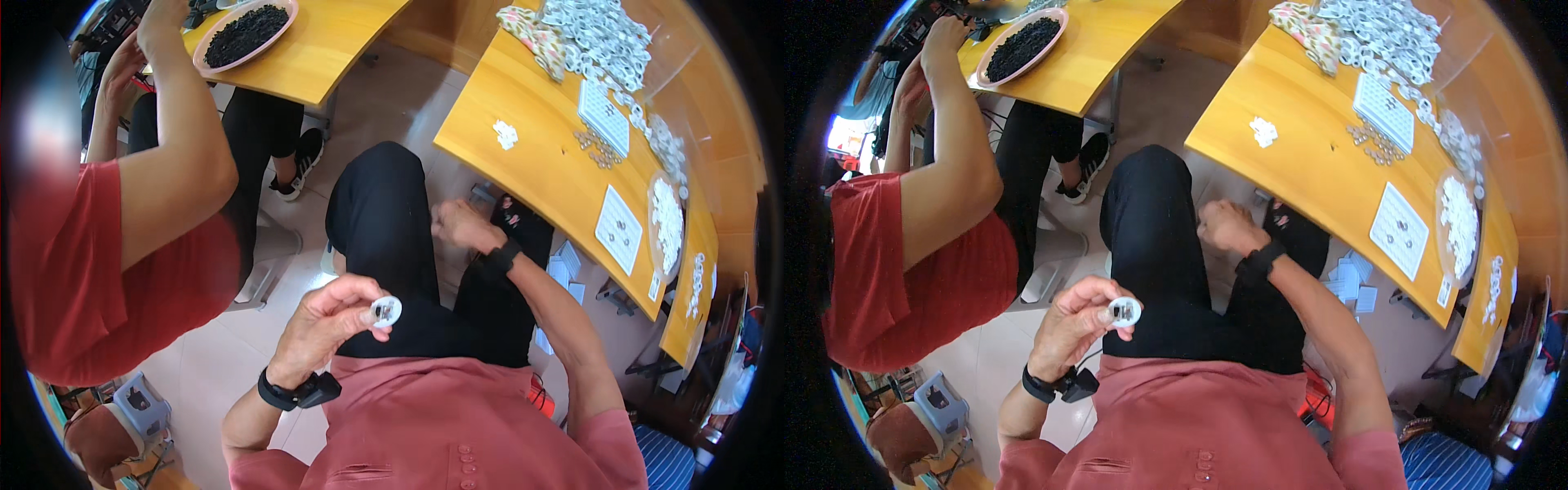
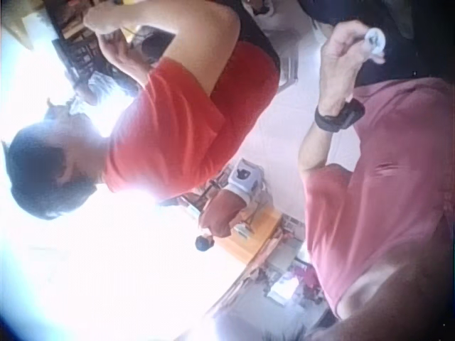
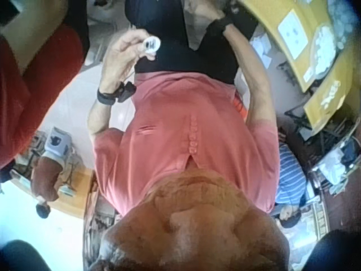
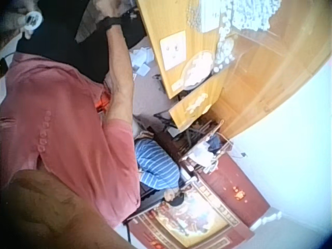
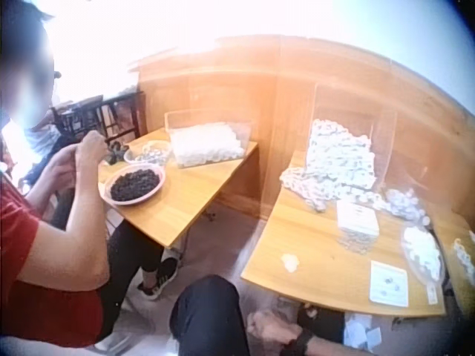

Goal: Assembling small plastic components by inserting metal inserts into plastic housings.

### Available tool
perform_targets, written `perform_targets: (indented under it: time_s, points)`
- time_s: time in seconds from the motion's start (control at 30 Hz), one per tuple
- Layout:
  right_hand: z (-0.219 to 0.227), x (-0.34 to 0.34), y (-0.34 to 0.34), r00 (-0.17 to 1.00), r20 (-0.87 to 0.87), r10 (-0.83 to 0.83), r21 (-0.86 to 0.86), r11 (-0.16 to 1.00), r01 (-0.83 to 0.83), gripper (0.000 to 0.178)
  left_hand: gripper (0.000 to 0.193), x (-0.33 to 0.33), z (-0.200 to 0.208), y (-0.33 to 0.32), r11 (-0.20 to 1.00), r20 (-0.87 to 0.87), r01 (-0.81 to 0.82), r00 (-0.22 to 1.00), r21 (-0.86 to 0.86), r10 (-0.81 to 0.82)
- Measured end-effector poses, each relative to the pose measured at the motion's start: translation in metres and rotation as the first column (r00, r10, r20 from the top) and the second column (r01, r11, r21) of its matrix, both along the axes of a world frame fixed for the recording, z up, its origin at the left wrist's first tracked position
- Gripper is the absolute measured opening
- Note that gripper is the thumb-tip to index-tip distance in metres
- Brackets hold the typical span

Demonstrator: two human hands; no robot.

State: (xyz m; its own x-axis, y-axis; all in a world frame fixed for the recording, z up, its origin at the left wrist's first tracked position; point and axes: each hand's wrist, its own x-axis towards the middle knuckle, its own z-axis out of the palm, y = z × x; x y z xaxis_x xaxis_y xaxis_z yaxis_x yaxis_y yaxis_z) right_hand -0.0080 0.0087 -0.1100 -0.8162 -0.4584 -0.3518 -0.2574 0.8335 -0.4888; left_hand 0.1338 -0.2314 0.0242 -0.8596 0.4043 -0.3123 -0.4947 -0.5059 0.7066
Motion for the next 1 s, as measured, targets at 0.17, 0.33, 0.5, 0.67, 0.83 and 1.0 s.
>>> perform_targets:
  time_s: [0.17,0.33,0.5,0.67,0.83,1.0]
  points:
    - [0.056,0.018,-0.023,0.957,-0.043,0.287,-0.237,0.928,-0.289,0.019,0.02,-0.006,-0.002,0.0,1.0,0.059,0.005,0.998,-0.014,-0.004]
    - [0.077,0.036,0.012,0.935,0.18,0.306,-0.406,0.889,-0.212,0.02,0.021,-0.016,0.017,0.016,0.997,0.061,0.076,0.995,-0.01,-0.075]
    - [0.07,0.039,0.048,0.919,0.225,0.324,-0.471,0.862,-0.189,0.019,0.02,-0.016,0.01,0.033,0.995,0.024,0.089,0.996,0.044,-0.09]
    - [0.069,0.05,0.043,0.926,0.213,0.312,-0.484,0.857,-0.178,0.019,0.021,-0.013,0.012,0.044,0.993,-0.006,0.115,0.993,0.013,-0.114]
    - [0.063,0.059,0.043,0.921,0.23,0.314,-0.499,0.85,-0.165,0.019,0.019,-0.001,0.005,0.045,0.995,0.022,0.094,0.995,0.032,-0.095]
    - [0.055,0.061,0.043,0.919,0.179,0.351,-0.488,0.843,-0.227,0.019,0.015,0.009,0.003,0.039,0.998,0.025,0.057,0.998,0.019,-0.058]
